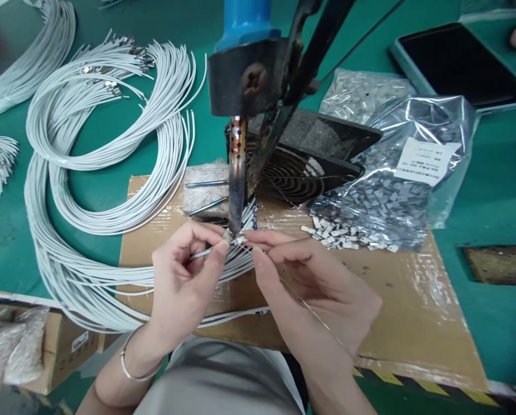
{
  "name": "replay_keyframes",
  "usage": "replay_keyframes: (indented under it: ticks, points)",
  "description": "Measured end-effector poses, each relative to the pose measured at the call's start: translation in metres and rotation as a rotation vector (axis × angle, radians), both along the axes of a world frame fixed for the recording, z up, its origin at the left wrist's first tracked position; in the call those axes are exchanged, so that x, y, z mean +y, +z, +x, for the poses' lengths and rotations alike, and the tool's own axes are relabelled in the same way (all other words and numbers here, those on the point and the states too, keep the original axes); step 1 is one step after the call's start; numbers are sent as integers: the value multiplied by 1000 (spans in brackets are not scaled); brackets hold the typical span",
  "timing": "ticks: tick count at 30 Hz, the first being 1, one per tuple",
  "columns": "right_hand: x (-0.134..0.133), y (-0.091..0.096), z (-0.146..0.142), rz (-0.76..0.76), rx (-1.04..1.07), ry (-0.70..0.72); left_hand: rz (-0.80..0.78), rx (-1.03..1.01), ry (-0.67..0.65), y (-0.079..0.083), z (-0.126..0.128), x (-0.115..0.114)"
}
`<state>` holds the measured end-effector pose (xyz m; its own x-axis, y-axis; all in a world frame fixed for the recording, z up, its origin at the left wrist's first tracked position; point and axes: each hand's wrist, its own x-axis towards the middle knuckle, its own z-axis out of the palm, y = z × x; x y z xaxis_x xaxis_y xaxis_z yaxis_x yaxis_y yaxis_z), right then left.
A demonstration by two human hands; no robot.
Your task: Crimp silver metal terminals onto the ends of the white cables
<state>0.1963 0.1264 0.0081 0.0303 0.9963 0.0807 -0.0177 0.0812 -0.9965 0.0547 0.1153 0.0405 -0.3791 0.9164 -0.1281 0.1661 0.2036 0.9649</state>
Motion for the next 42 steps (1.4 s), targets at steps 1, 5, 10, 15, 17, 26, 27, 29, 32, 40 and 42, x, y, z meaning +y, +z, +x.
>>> replay_keyframes:
  ticks: [1, 5, 10, 15, 17, 26, 27, 29, 32, 40, 42]
  points:
    - [0, 0, 0, 1, -2, -1, 1, 3, -2, 0, 0, 0]
    - [-1, -1, 0, -4, -4, 9, -18, 4, 6, -1, 2, 0]
    - [0, -2, -1, 19, -17, 1, -35, 11, 12, -1, 2, 1]
    - [-1, 0, -2, 51, -61, -14, -26, 15, 6, 0, 3, 1]
    - [-2, 2, -3, 52, -78, -32, -19, 7, 12, 0, 4, 1]
    - [0, 4, -2, 96, -138, -33, 8, -6, 56, 1, 6, 3]
    - [0, 4, -2, 103, -146, -33, 8, -5, 57, 1, 6, 3]
    - [1, 3, -2, 115, -143, -42, 8, -4, 56, 2, 6, 3]
    - [2, 3, -3, 128, -125, -47, 10, 10, 52, 2, 6, 2]
    - [2, 4, -4, 123, -123, -47, 10, 38, 47, 3, 5, 2]
    - [1, 5, -3, 122, -120, -39, 6, 41, 46, 3, 5, 2]
